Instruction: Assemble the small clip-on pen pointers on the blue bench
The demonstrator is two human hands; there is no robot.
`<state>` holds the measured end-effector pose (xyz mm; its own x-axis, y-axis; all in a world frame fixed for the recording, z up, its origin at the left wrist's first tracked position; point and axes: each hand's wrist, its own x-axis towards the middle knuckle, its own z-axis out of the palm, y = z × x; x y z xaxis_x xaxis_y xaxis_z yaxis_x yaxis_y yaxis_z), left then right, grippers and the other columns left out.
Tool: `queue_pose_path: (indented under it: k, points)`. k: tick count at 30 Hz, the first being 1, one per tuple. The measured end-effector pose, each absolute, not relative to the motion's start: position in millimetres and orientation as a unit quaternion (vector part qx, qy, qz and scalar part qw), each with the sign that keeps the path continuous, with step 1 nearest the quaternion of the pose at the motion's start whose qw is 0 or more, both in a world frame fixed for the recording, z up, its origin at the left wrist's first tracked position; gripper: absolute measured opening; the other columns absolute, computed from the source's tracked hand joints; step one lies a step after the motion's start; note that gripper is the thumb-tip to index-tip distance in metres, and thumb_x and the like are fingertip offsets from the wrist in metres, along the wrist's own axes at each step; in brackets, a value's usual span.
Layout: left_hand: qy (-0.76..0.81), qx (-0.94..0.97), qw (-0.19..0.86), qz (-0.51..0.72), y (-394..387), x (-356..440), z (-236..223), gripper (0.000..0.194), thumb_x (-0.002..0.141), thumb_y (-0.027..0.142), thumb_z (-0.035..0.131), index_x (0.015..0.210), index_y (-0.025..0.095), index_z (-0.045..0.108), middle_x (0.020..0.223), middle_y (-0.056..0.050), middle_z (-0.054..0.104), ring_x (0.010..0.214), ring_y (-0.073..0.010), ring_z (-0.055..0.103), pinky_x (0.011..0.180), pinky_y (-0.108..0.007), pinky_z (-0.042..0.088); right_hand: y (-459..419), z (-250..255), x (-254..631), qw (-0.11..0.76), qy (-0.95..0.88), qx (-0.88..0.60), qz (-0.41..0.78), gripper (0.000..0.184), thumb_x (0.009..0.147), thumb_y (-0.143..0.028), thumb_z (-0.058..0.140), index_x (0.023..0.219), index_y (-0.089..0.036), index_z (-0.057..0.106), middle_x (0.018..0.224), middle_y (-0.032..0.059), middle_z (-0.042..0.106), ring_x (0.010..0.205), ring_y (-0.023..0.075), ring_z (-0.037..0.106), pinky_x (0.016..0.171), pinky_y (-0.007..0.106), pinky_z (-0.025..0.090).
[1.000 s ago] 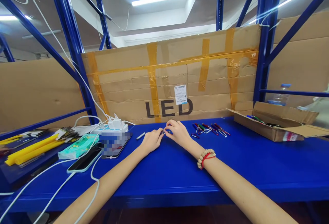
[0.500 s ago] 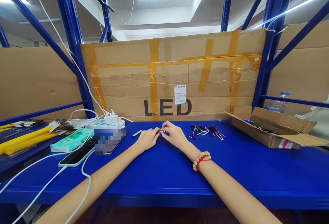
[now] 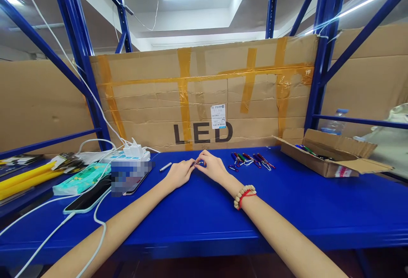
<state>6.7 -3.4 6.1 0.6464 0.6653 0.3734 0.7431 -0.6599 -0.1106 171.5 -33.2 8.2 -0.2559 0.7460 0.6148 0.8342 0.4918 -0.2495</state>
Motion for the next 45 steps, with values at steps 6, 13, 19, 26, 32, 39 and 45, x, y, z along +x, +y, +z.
queue_pose_path:
  k: [6, 13, 19, 26, 32, 39, 45]
  points:
    - [-0.469, -0.857, 0.114, -0.177, -3.3, 8.3, 6.5, 0.023, 0.092, 0.029, 0.03, 0.106, 0.019, 0.044, 0.096, -0.006, 0.062, 0.09, -0.022, 0.059, 0.067, -0.031, 0.045, -31.8, 5.4, 174.8, 0.292, -0.753, -0.587, -0.05, 0.036, 0.084, -0.032, 0.05, 0.118, -0.021, 0.05, 0.111, 0.0053, 0.05, 0.092, 0.013, 0.051, 0.077, 0.025, 0.041]
    - [-0.439, -0.874, 0.089, -0.189, -1.5, 5.1, 7.5, 0.021, 0.09, 0.029, 0.032, 0.097, 0.019, 0.049, 0.093, -0.003, 0.063, 0.087, -0.0212, 0.06, 0.067, -0.031, 0.046, -25.1, -3.8, 184.0, 0.189, -0.751, -0.631, -0.053, 0.042, 0.087, -0.042, 0.041, 0.124, -0.023, 0.049, 0.123, 0.01, 0.042, 0.114, 0.024, 0.037, 0.094, 0.042, 0.03]
    - [-0.292, -0.941, 0.077, -0.152, -5.6, 4.5, 7.1, 0.026, 0.092, 0.029, 0.029, 0.11, 0.02, 0.046, 0.114, -0.004, 0.056, 0.098, -0.0187, 0.057, 0.075, -0.027, 0.047, -25.3, -4.2, 184.6, 0.171, -0.749, -0.639, -0.027, 0.039, 0.089, -0.043, 0.037, 0.123, -0.028, 0.051, 0.126, 0.0093, 0.038, 0.117, 0.0242, 0.032, 0.096, 0.044, 0.027]
    - [-0.305, -0.938, 0.07, -0.148, -9.7, 6.1, 10.1, 0.024, 0.094, 0.029, 0.025, 0.108, 0.019, 0.042, 0.106, -0.005, 0.059, 0.091, -0.0203, 0.06, 0.069, -0.027, 0.047, -28.1, -2.3, 183.8, 0.176, -0.753, -0.633, -0.033, 0.037, 0.09, -0.04, 0.037, 0.123, -0.03, 0.05, 0.127, 0.0084, 0.037, 0.117, 0.024, 0.032, 0.095, 0.044, 0.027]
    - [-0.313, -0.936, 0.034, -0.155, -8.9, 4.9, 11.0, 0.025, 0.094, 0.026, 0.02, 0.113, 0.022, 0.036, 0.11, -0.004, 0.057, 0.095, -0.0184, 0.058, 0.072, -0.027, 0.046, -28.3, 2.8, 183.5, 0.206, -0.748, -0.629, -0.055, 0.021, 0.085, -0.033, 0.049, 0.094, -0.028, 0.067, 0.119, 0.0043, 0.046, 0.111, 0.0205, 0.037, 0.09, 0.038, 0.03]
    - [-0.324, -0.929, 0.019, -0.178, -8.2, 6.8, 9.9, 0.02, 0.094, 0.025, 0.024, 0.111, 0.02, 0.032, 0.107, -0.005, 0.056, 0.097, -0.0179, 0.056, 0.072, -0.027, 0.045, -28.5, 3.2, 181.4, 0.216, -0.746, -0.627, -0.056, 0.018, 0.083, -0.032, 0.053, 0.09, -0.027, 0.068, 0.113, 0.004, 0.05, 0.107, 0.0198, 0.041, 0.086, 0.036, 0.032]
    - [-0.321, -0.926, 0.021, -0.196, -5.0, 7.8, 7.3, 0.019, 0.093, 0.021, 0.026, 0.111, 0.02, 0.033, 0.105, -0.005, 0.056, 0.094, -0.0175, 0.057, 0.071, -0.026, 0.045, -29.2, 7.0, 180.3, 0.214, -0.754, -0.62, -0.043, 0.014, 0.08, -0.03, 0.057, 0.085, -0.025, 0.069, 0.111, 0.004, 0.053, 0.104, 0.0196, 0.043, 0.086, 0.035, 0.032]
